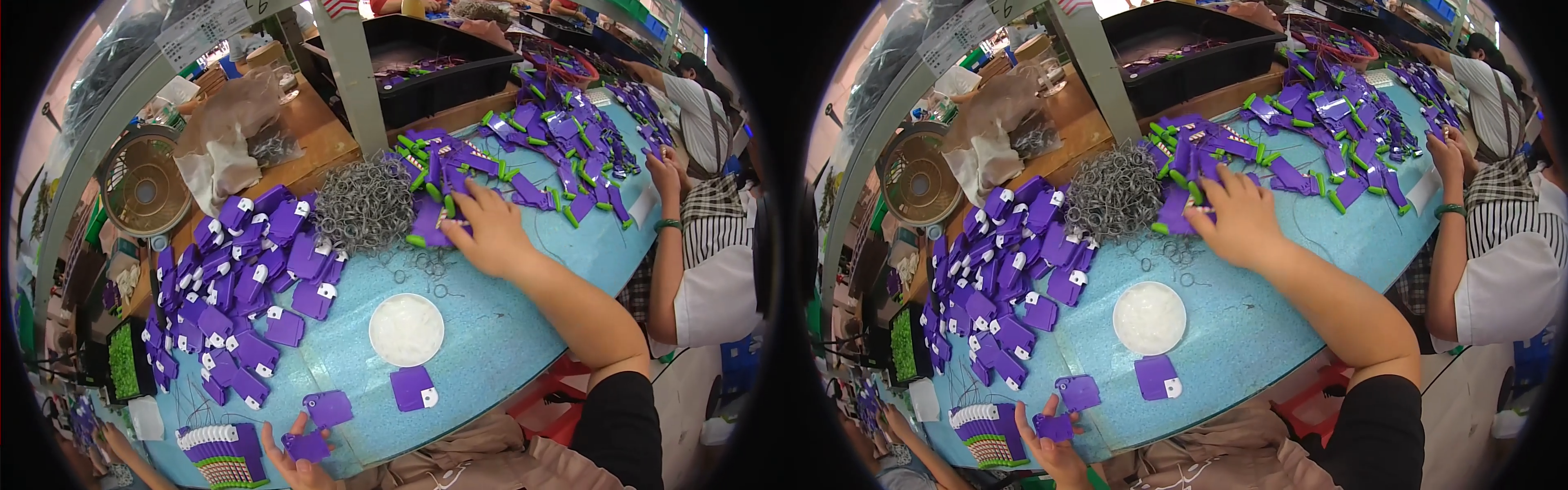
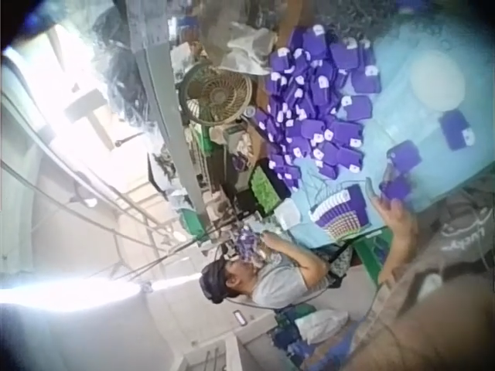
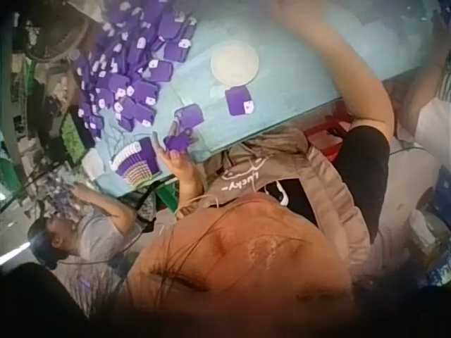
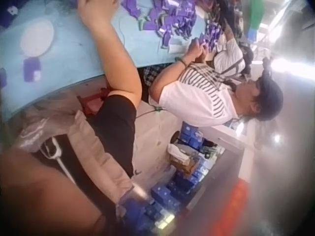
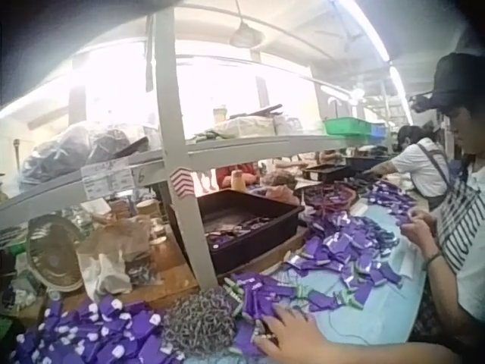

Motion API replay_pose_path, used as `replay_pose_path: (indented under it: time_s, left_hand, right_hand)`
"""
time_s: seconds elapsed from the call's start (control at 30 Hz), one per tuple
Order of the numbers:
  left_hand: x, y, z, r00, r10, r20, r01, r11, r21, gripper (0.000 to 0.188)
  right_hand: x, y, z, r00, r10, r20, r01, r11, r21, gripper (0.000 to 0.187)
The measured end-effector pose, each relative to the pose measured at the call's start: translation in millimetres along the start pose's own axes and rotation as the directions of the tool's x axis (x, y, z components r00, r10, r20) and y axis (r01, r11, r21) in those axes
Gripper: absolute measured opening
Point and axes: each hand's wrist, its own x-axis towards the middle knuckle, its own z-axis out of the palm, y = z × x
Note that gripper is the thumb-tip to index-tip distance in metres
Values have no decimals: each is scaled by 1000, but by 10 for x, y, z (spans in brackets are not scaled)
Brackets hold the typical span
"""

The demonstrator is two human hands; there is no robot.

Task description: The person assembles toy components by placing wires and internal pieces into plastic casing parts and pressing the casing halves together by hand.

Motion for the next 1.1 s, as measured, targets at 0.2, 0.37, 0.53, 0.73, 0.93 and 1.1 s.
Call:
replay_pose_path:
  time_s: [0.2, 0.37, 0.53, 0.73, 0.93, 1.1]
  left_hand:
    - [-45, 12, -34, 1000, 19, -4, -19, 1000, 8, 97]
    - [-6, -147, -221, 967, 79, 242, -63, 995, -74, 78]
    - [-45, -138, -250, 972, 35, 233, -22, 998, -56, 85]
    - [-35, -137, -226, 977, 56, 207, -61, 998, 19, 89]
    - [-47, -176, -254, 975, 66, 212, -80, 995, 54, 88]
    - [-34, -135, -180, 976, 118, 184, -105, 991, -78, 84]
  right_hand:
    - [354, 305, -152, 977, 0, -214, 62, 956, 287, 34]
    - [941, 1172, -86, 989, -72, -128, 11, 906, -423, 38]
    - [1215, 1448, -192, 996, 83, -18, -78, 810, -581, 40]
    - [1278, 1762, -291, 972, 199, -121, -233, 800, -553, 42]
    - [1143, 1722, -365, 966, 131, -223, -209, 902, -377, 40]
    - [581, 1356, -499, 981, 193, 16, -185, 957, -225, 39]
